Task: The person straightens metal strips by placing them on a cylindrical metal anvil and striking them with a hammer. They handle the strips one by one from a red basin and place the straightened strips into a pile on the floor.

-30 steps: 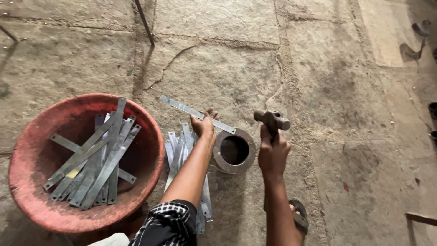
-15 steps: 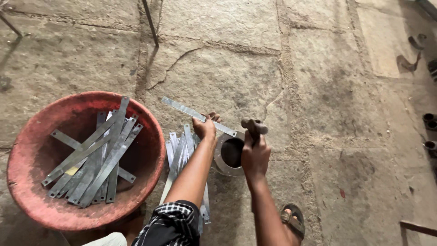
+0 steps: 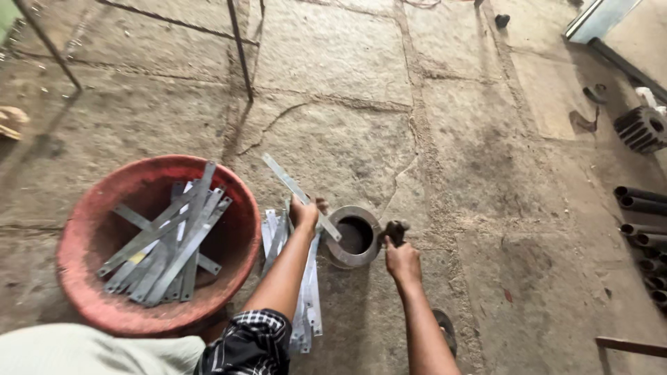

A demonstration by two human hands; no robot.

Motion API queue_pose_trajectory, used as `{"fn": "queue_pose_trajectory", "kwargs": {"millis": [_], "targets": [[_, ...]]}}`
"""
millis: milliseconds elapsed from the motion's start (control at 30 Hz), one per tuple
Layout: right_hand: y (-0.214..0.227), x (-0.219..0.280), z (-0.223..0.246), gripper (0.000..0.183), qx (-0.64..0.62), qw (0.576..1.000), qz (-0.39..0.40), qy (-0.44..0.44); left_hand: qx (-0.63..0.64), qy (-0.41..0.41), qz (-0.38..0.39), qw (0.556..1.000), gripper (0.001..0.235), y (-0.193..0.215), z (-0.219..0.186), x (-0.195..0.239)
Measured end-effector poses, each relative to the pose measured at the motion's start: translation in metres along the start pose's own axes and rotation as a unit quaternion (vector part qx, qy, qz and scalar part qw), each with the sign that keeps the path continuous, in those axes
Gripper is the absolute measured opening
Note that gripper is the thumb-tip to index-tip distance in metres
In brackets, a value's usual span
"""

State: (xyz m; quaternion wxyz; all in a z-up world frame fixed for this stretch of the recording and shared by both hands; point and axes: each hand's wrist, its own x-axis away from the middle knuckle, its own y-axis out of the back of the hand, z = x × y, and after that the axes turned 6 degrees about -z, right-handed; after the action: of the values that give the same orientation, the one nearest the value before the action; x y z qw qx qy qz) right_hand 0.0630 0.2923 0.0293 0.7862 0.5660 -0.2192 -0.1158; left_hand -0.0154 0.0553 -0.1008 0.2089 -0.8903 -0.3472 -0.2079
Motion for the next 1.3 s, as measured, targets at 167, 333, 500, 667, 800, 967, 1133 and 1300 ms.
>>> {"fn": "queue_pose_trajectory", "kwargs": {"millis": [167,333,500,667,800,967,1133,1300], "targets": [[-0.004,0.016,-0.017,0.063,-0.031,0.999,-0.010,0.037,-0.463,-0.084,-0.024,0.882,0.038,0.067,0.025,0.032],[-0.009,0.025,-0.016,0.063,-0.018,0.998,-0.013,0.050,-0.569,-0.116,0.019,0.814,0.043,0.109,0.033,0.112],[-0.010,0.024,-0.011,0.064,-0.035,0.999,-0.006,0.027,-0.486,-0.357,-0.042,0.797,0.045,0.111,-0.021,0.182],[-0.012,0.023,-0.012,0.067,-0.024,0.999,0.001,0.026,-0.493,-0.411,-0.141,0.754,0.017,0.118,-0.073,0.111],[-0.016,0.015,-0.014,0.071,0.003,1.000,-0.002,0.026,-0.508,-0.414,-0.192,0.731,0.015,0.182,-0.114,0.037],[-0.015,0.022,-0.013,0.069,-0.021,1.000,0.005,0.013,-0.606,-0.329,-0.318,0.650,0.016,0.278,-0.135,-0.008],[-0.014,0.021,-0.011,0.067,-0.020,1.000,0.006,0.007,-0.575,-0.321,-0.323,0.680,0.015,0.295,-0.124,-0.003],[-0.018,0.018,-0.018,0.070,-0.019,0.999,-0.003,0.029,-0.496,-0.396,-0.158,0.756,0.020,0.218,-0.127,0.002]]}}
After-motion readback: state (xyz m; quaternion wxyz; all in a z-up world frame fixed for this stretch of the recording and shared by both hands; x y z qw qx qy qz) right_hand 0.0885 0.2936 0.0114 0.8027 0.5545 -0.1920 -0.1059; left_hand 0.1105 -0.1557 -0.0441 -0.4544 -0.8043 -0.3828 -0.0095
